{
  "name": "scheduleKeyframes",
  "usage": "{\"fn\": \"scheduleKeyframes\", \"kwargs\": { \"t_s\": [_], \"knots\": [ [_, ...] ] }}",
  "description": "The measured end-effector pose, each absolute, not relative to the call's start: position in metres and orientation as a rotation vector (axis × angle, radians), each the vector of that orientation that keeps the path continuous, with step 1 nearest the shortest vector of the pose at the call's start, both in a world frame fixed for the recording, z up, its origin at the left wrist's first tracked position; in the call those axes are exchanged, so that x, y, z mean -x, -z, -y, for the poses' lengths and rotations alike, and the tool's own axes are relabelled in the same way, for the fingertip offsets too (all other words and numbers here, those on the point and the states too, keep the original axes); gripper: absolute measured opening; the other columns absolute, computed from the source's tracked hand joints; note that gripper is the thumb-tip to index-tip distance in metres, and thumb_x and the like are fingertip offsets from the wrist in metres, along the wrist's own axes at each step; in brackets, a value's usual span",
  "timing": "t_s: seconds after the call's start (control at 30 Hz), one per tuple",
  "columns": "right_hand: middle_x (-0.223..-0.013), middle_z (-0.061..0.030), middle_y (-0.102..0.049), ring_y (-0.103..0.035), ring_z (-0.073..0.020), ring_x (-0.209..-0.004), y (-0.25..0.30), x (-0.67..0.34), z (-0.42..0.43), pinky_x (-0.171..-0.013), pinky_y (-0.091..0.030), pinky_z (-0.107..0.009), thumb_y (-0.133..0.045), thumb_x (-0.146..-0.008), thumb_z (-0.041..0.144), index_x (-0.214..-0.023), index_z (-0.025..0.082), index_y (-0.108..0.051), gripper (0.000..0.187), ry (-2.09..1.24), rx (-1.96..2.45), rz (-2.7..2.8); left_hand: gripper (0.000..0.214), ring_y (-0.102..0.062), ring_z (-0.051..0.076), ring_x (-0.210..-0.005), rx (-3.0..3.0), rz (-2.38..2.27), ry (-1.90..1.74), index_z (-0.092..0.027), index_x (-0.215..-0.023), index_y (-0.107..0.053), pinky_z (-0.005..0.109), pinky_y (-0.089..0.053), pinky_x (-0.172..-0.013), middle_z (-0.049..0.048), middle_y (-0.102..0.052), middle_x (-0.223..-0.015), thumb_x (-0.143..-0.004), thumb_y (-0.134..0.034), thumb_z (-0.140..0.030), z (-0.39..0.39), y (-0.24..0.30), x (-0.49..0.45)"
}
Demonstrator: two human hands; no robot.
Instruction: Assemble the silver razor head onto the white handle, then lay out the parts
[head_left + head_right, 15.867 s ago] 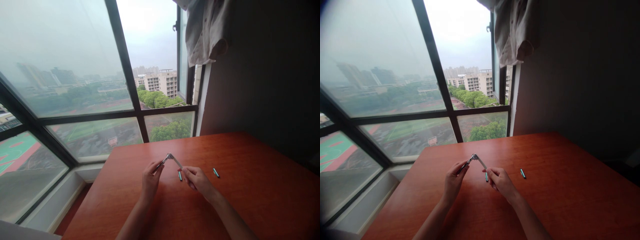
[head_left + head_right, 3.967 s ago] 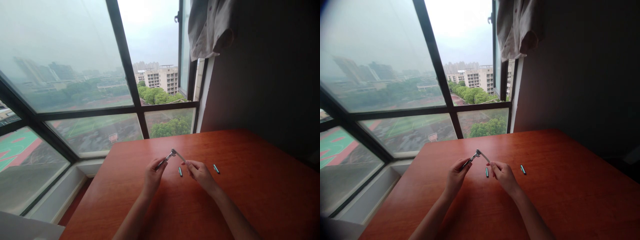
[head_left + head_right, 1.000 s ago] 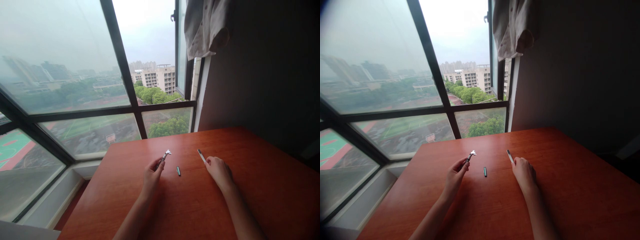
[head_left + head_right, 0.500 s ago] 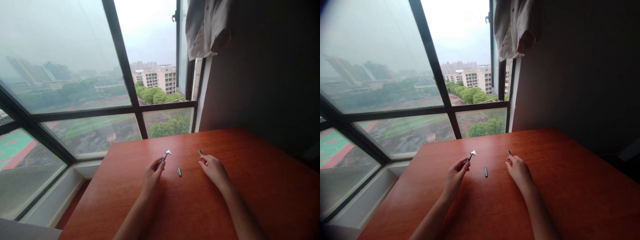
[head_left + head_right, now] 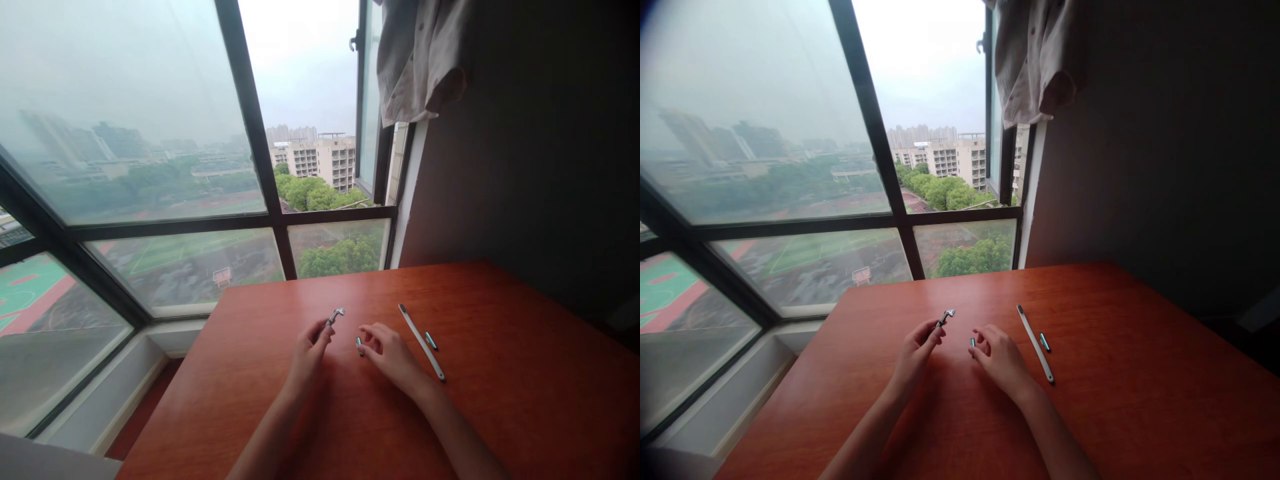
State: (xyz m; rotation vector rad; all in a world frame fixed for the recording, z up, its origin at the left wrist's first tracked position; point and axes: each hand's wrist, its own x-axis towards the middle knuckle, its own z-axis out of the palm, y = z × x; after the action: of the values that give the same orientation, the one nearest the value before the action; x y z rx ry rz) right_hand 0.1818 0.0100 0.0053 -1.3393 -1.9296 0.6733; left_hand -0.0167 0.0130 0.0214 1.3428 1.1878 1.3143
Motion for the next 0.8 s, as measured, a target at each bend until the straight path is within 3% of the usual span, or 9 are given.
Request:
{"fn": "scheduleKeyframes", "kwargs": {
  "t_s": [0.2,0.57,0.8],
  "knots": [
    [-0.103,-0.0058,-0.059,-0.058,-0.0208,-0.093,-0.0049,-0.1840,-0.0072,-0.080,-0.044,-0.028,-0.062,-0.077,0.025,-0.120,0.024,-0.058,0.043,-0.531,1.451,2.150,0.030,-0.056,0.018,-0.070,-1.360,-1.211,-1.295,-0.014,-0.090,-0.071,0.027,-0.045,-0.067,0.0051,-0.065,-0.074,-0.073,-0.066,-0.038,-0.0118,-0.0228,0.0159],
    [-0.095,-0.0054,-0.059,-0.058,-0.0186,-0.085,-0.0055,-0.1890,-0.0094,-0.076,-0.043,-0.026,-0.058,-0.080,0.023,-0.103,0.021,-0.063,0.023,-0.519,1.446,2.258,0.029,-0.055,0.018,-0.069,-1.397,-1.212,-1.270,-0.015,-0.090,-0.071,0.026,-0.043,-0.065,0.0049,-0.064,-0.073,-0.075,-0.064,-0.039,-0.0115,-0.0218,0.0163],
    [-0.074,-0.0016,-0.060,-0.055,-0.0154,-0.068,-0.0035,-0.1906,-0.0123,-0.062,-0.040,-0.024,-0.061,-0.073,0.019,-0.075,0.018,-0.061,0.002,-0.575,1.436,2.135,0.030,-0.055,0.017,-0.068,-1.402,-1.196,-1.256,-0.015,-0.093,-0.071,0.026,-0.043,-0.064,0.0048,-0.065,-0.073,-0.075,-0.065,-0.037,-0.0121,-0.0178,0.0158]
  ]
}}
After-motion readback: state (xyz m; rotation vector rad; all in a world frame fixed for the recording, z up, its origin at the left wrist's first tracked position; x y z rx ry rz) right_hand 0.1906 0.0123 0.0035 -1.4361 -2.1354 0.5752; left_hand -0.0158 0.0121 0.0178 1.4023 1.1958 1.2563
